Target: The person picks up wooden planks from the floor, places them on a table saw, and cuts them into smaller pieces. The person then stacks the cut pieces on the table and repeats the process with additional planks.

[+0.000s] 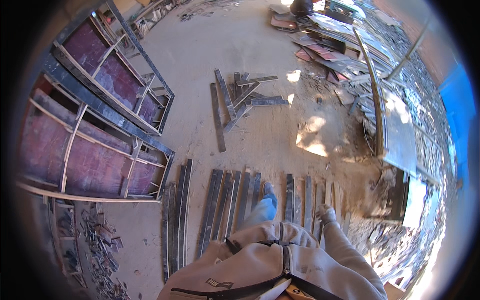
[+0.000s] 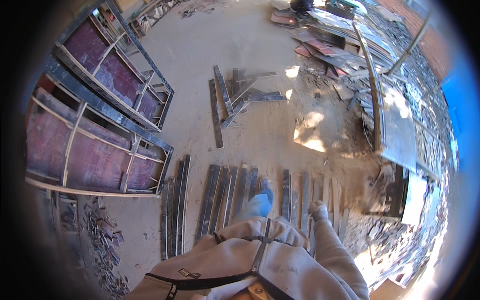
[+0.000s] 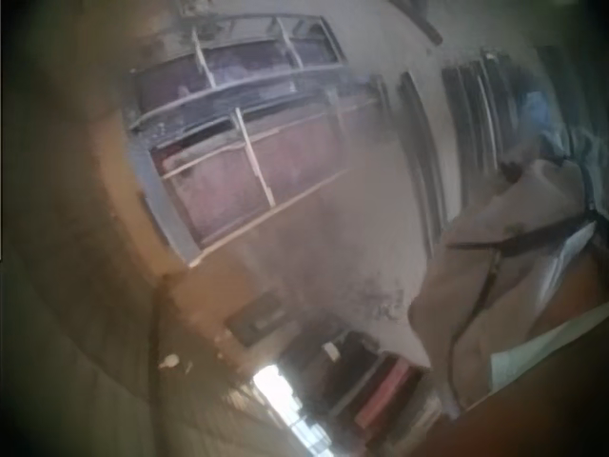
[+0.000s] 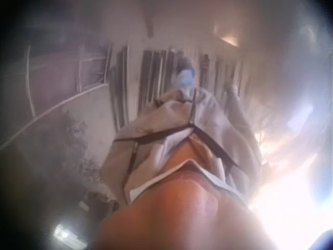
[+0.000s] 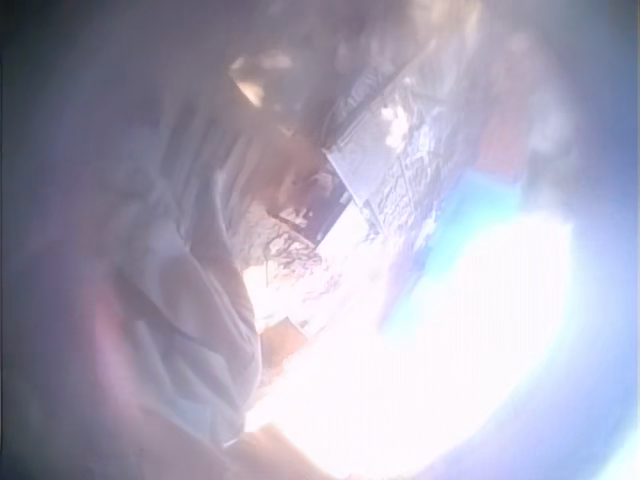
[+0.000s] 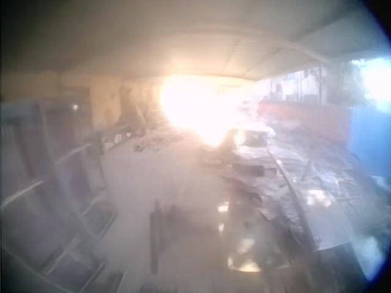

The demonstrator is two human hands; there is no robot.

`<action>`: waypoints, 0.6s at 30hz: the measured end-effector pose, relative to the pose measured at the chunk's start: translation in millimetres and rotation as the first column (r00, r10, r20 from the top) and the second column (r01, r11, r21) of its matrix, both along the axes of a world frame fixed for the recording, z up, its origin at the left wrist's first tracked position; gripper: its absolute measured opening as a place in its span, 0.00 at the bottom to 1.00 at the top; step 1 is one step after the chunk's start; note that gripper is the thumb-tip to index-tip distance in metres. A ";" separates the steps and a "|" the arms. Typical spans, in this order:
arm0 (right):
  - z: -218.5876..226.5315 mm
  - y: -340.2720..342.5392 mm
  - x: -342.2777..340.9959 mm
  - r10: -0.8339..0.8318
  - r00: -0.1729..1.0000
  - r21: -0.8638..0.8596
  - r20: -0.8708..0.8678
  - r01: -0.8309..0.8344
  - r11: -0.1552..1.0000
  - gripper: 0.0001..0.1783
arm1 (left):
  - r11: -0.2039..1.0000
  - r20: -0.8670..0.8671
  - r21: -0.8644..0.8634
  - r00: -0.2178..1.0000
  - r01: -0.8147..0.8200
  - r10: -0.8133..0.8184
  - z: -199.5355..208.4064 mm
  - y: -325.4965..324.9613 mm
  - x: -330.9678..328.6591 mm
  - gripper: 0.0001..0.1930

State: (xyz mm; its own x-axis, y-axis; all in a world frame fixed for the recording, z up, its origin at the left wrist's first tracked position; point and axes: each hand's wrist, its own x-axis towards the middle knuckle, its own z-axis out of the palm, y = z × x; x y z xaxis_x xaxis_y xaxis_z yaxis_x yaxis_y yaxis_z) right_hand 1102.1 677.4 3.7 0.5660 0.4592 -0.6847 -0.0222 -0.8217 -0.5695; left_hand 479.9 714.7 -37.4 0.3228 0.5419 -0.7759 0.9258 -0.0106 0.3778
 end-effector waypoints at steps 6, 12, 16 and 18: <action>-50.6 122.4 31.8 0.332 0.943 -0.189 0.035 -0.320 0.928 0.13 | 0.404 0.356 -0.632 0.216 -0.661 0.909 2.7 302.9 114.6 0.10; -95.7 289.5 61.6 0.555 0.828 -0.369 0.083 -0.492 0.789 0.25 | 0.567 0.509 -0.187 0.414 -0.802 0.754 66.1 525.2 200.1 0.11; -132.0 447.3 52.7 0.817 0.541 -0.286 0.200 -0.765 0.577 0.14 | 0.585 0.314 -0.002 0.555 -0.811 0.770 70.8 633.1 179.8 0.11; -139.4 534.9 43.4 0.805 0.383 -0.161 0.453 -0.854 0.496 0.10 | 0.605 0.281 0.134 0.616 -0.784 0.736 63.4 676.5 168.2 0.13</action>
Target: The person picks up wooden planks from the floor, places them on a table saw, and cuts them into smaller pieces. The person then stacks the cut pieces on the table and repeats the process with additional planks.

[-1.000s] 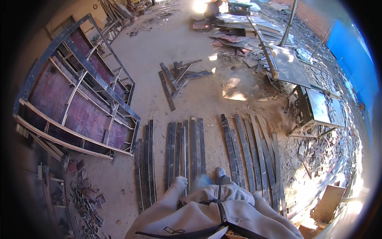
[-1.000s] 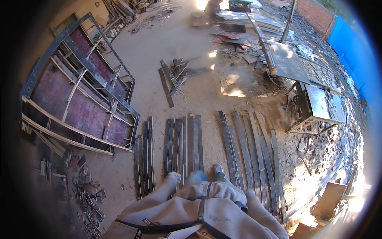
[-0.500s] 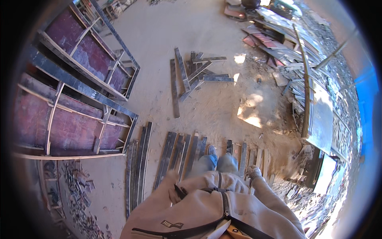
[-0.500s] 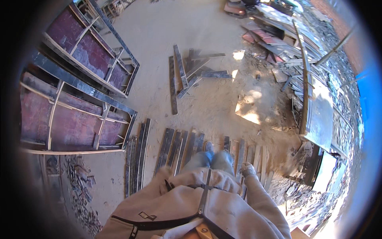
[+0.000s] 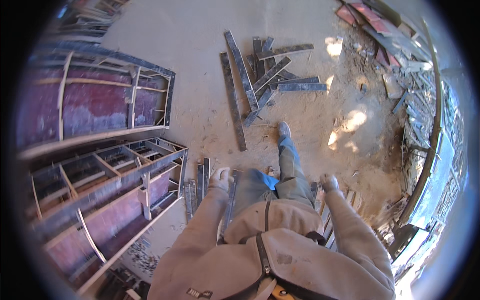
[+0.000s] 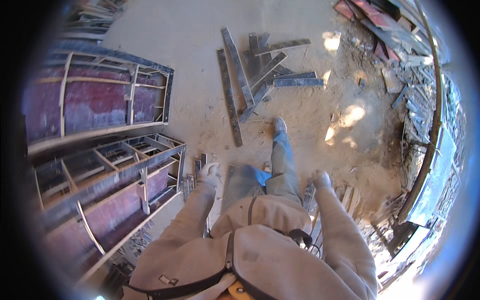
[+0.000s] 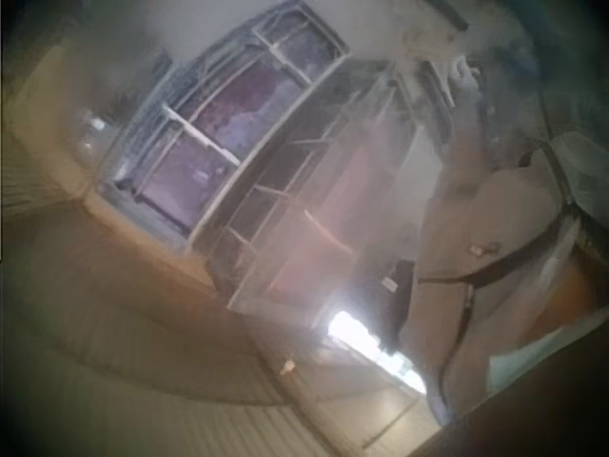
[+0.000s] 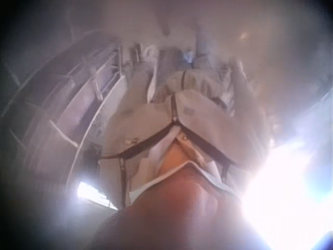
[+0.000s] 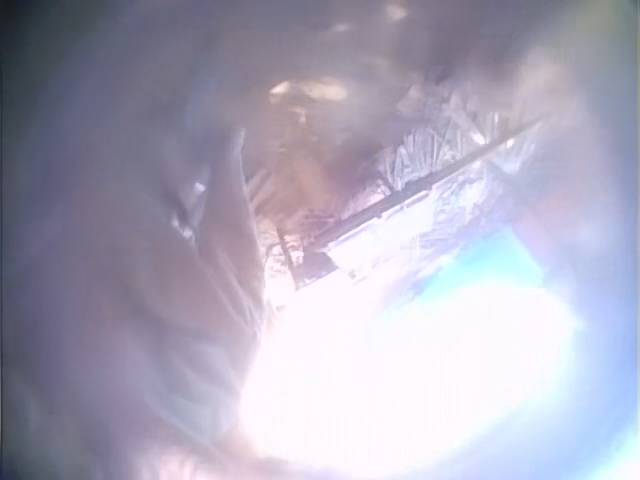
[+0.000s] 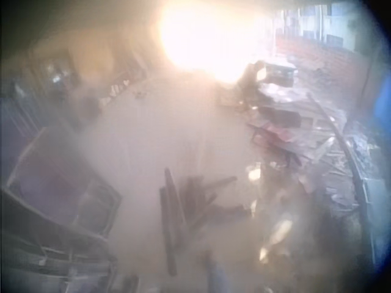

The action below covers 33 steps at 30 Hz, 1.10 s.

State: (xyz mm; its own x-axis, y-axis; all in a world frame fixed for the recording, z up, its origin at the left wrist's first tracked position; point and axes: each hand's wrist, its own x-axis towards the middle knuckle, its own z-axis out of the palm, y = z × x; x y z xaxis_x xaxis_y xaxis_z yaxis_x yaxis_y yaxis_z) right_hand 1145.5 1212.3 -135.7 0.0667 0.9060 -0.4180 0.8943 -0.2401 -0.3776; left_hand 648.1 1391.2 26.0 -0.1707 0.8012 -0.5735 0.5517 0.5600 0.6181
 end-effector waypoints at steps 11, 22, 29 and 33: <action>-70.8 387.3 -221.2 -0.518 0.828 -0.335 -0.216 0.435 0.836 0.18 | 0.963 0.099 -0.267 0.993 -0.033 0.062 -146.7 252.0 -64.9 0.16; -394.7 566.5 -410.5 -0.444 0.851 0.133 0.281 0.424 0.896 0.61 | 0.927 0.299 -0.300 0.945 0.227 -0.134 -369.6 443.1 -114.3 0.26; -471.8 560.1 -378.3 -0.459 0.803 -0.206 0.379 0.557 0.805 0.50 | 0.863 0.456 -0.472 0.888 0.181 0.063 -352.1 495.3 -119.6 0.25; -437.5 487.4 -465.3 -0.351 0.897 -0.154 0.267 0.399 0.904 0.37 | 0.854 0.391 -0.492 0.920 0.169 0.043 -348.7 509.9 -112.7 0.25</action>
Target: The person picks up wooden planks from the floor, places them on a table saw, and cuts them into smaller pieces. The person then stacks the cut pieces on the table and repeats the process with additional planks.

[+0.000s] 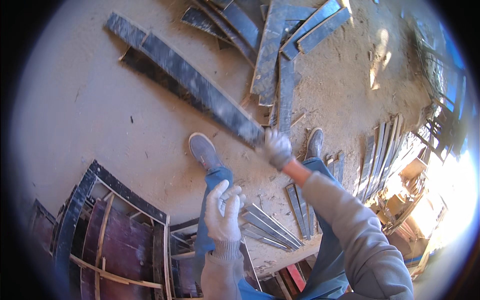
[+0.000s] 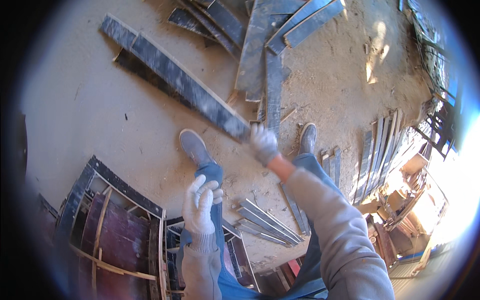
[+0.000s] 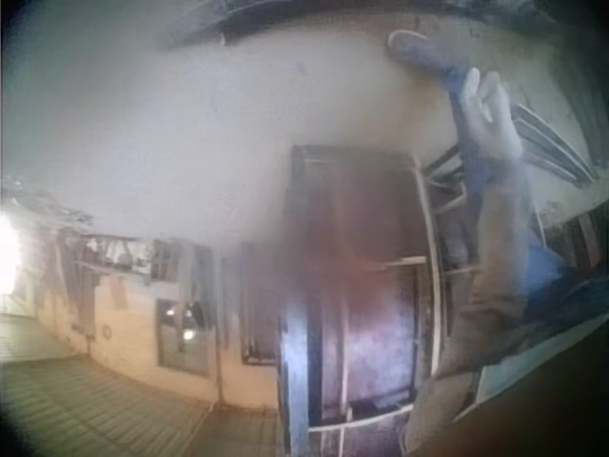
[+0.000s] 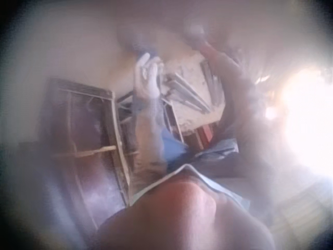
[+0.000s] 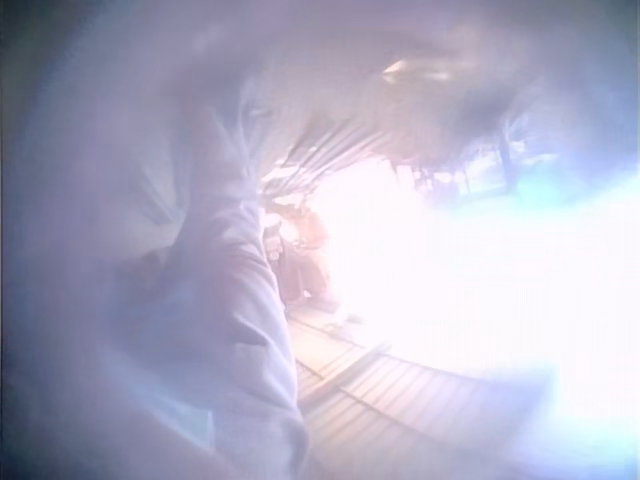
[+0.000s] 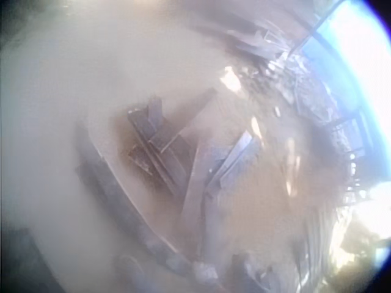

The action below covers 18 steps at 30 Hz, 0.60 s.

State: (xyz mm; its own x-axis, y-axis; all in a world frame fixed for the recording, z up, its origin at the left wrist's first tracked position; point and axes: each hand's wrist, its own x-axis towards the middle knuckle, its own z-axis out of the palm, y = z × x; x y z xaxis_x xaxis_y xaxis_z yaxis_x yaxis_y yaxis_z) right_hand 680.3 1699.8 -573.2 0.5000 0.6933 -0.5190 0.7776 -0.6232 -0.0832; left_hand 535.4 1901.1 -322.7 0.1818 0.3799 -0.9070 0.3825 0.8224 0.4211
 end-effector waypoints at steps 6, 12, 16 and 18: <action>-44.1 -60.3 -57.1 -0.093 0.969 -0.053 0.230 0.108 0.993 0.33 | 0.997 0.036 -0.013 0.996 0.080 -0.079 2.9 -6.7 14.4 0.30; -76.1 -67.2 -48.3 -0.246 0.968 -0.133 -0.037 0.240 0.962 0.27 | 0.990 0.040 -0.004 0.990 0.139 -0.139 -9.8 -29.8 20.8 0.26; -6.4 -59.8 -28.4 -0.232 0.822 -0.233 -0.520 0.125 0.964 0.33 | 0.969 -0.078 0.072 0.970 0.238 -0.232 -13.6 -47.3 11.4 0.36; 58.9 -40.9 -27.0 -0.257 0.655 -0.286 -0.711 0.065 0.956 0.45 | 0.918 -0.172 0.283 0.957 0.277 -0.235 -29.1 -53.0 3.5 0.43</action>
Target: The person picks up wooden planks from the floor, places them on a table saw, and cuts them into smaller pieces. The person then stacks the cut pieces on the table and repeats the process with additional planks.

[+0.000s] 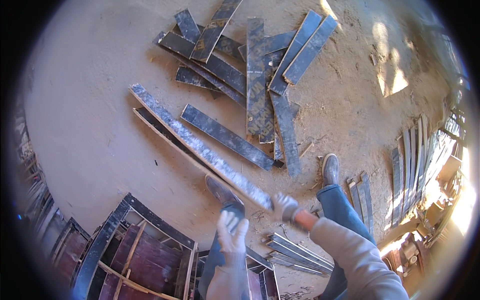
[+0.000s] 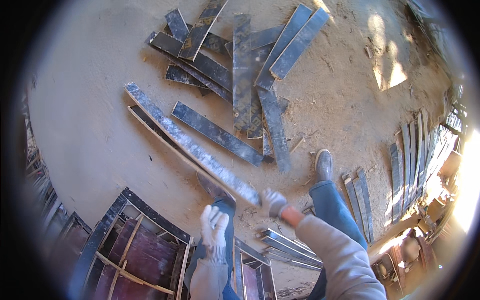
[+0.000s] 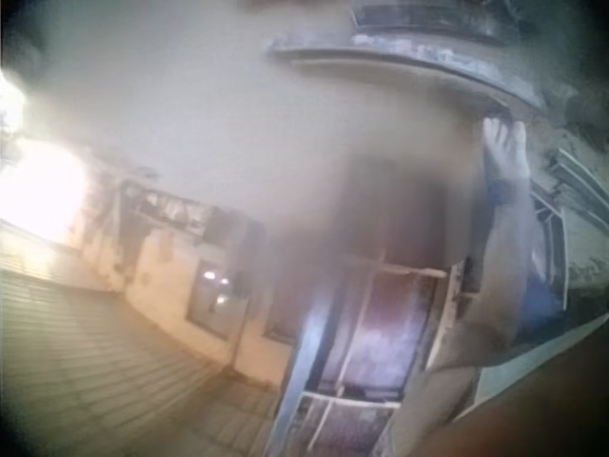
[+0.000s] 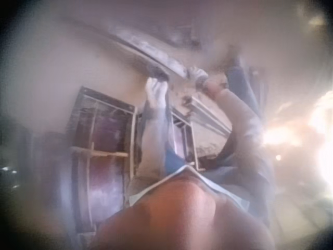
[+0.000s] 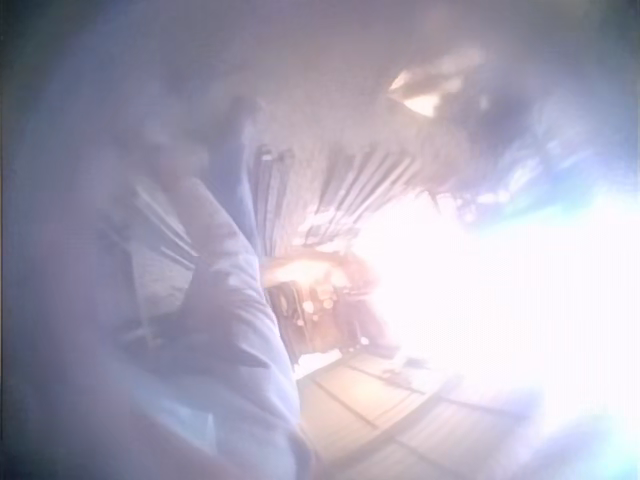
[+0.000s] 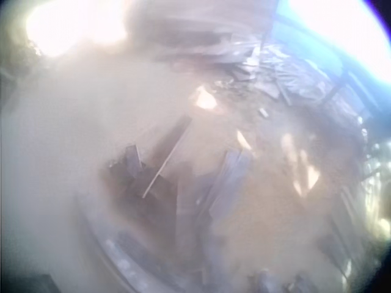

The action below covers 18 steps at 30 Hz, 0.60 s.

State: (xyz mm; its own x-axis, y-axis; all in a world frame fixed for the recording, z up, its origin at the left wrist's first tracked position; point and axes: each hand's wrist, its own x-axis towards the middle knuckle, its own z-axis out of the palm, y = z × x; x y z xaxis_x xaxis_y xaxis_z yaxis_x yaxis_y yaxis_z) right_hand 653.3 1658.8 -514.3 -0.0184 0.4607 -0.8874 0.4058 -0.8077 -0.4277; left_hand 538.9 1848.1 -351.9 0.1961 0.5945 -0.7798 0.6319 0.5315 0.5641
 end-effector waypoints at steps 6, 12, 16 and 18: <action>227.5 17.8 -25.5 -0.361 0.768 -0.262 -0.529 0.257 0.930 0.59 | 0.625 -0.120 -0.585 0.817 -0.517 0.564 -14.6 6.8 -44.1 0.44; 349.3 -6.9 -31.6 -0.494 0.778 -0.216 -0.388 0.444 0.869 0.62 | 0.560 -0.014 -0.724 0.821 -0.402 0.571 82.4 -14.0 -23.3 0.27; 397.8 -9.3 -15.3 -0.552 0.747 -0.173 -0.371 0.529 0.831 0.64 | 0.612 -0.033 -0.642 0.814 -0.462 0.580 134.0 -11.5 14.3 0.20; 417.3 -13.3 5.5 -0.558 0.753 -0.090 -0.349 0.565 0.820 0.60 | 0.571 -0.079 -0.604 0.755 -0.556 0.651 154.8 -3.8 39.7 0.19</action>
